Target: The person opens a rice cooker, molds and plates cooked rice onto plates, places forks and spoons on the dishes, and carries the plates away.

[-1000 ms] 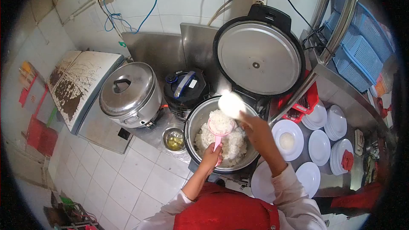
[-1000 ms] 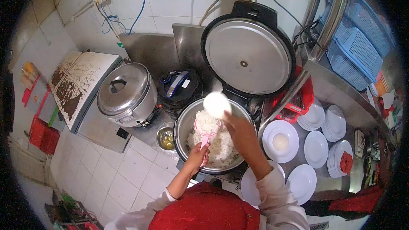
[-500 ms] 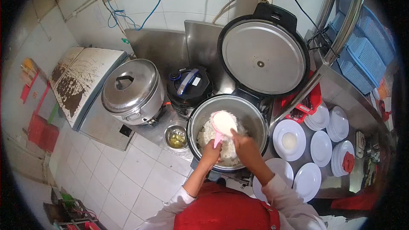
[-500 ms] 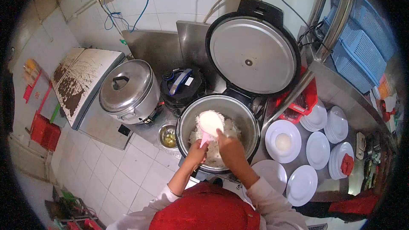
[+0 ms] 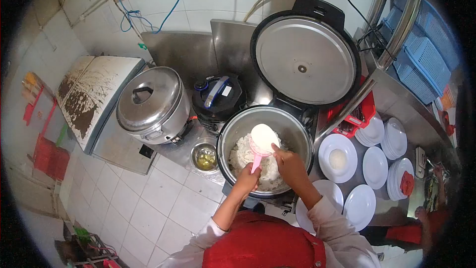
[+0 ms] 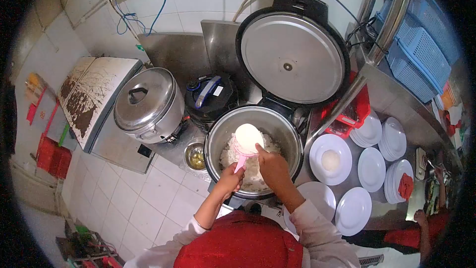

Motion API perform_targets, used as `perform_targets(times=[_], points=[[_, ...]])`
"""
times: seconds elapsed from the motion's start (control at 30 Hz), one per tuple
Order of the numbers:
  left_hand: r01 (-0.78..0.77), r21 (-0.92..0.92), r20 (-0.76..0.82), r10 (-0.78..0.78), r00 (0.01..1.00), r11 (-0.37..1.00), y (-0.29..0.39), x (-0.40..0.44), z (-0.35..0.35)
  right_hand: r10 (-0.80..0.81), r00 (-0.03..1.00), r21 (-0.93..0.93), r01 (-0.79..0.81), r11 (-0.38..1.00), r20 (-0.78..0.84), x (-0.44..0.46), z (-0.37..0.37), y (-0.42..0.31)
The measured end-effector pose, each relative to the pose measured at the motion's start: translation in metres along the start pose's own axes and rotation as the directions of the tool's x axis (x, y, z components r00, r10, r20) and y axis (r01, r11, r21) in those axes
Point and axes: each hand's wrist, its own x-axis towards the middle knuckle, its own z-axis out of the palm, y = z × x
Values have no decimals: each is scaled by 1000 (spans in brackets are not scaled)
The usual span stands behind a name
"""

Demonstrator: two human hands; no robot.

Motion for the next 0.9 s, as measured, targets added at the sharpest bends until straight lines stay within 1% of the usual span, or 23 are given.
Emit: perform_targets(times=[0.07,0.13,0.2,0.3,0.37,0.43,0.47,0.53,0.57,0.63,0.7,0.77,0.83,0.87,0.9], points=[[-15,-12,30,15,999,1000,3,1,1,26,999,13,-26,1000,26,-3,2,-6],[-20,136,-26,23,999,991,8,1,-1,52,997,24,-54,998,52,-5,3,-6],[-25,150,-6,26,1000,988,7,-1,-1,12,999,28,-13,1000,48,-9,6,-2],[-30,160,19,27,999,987,10,-3,0,24,998,75,-27,997,53,-10,1,-3],[-32,155,21,29,999,987,11,-3,0,18,998,46,-21,999,63,-7,0,-2],[-73,317,-27,86,996,946,9,-2,-3,11,997,21,-12,1000,71,-6,3,0],[-75,318,-25,87,996,945,9,-2,-5,22,996,12,-23,1000,89,-8,6,3],[-21,408,-17,30,999,913,10,-5,-7,36,994,2,-36,999,106,-11,11,8],[-18,408,-16,26,1000,913,10,-7,-7,27,994,-13,-26,1000,102,-13,13,11],[-20,333,-1,21,1000,943,12,-11,-5,23,995,-30,-20,999,100,-15,11,7],[-13,320,8,11,1000,947,4,-10,-6,86,984,-68,-76,995,156,-13,4,-1],[-12,310,13,9,1000,951,3,-7,-7,55,987,-68,-45,997,153,-9,2,0],[10,106,16,-12,1000,994,5,-12,-6,28,987,-66,-18,998,160,-9,0,3],[11,104,10,-12,1000,995,7,-13,-6,-30,997,68,25,997,74,-7,-5,4],[17,63,19,-19,1000,998,10,-14,-7,-78,997,197,80,977,-19,-4,-9,1]])
